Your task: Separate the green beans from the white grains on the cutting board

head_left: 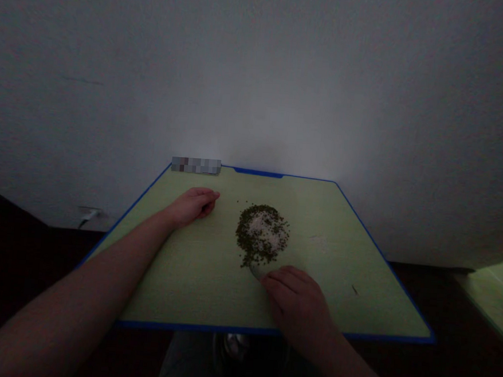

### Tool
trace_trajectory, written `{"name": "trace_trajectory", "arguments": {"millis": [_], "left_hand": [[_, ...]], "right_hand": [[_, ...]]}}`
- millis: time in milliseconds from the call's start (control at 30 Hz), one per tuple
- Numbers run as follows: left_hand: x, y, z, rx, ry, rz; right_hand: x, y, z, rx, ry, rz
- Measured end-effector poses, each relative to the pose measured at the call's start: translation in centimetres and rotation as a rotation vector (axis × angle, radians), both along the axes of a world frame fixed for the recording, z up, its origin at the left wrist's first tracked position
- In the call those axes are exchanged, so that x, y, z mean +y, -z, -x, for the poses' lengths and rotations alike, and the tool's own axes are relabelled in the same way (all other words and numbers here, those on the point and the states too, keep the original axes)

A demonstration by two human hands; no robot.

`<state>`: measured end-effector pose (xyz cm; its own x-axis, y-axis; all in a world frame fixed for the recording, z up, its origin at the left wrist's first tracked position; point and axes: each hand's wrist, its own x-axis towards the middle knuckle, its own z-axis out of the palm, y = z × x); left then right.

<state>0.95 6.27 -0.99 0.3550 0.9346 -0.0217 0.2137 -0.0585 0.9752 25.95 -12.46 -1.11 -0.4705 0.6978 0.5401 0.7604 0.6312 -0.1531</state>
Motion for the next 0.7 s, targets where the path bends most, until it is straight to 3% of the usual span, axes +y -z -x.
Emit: {"name": "trace_trajectory", "arguments": {"millis": [700], "left_hand": [[-0.11,-0.19,-0.13,0.011,-0.020,0.034]], "right_hand": [[-0.04,-0.21,0.32,0.002,-0.029,-0.011]]}}
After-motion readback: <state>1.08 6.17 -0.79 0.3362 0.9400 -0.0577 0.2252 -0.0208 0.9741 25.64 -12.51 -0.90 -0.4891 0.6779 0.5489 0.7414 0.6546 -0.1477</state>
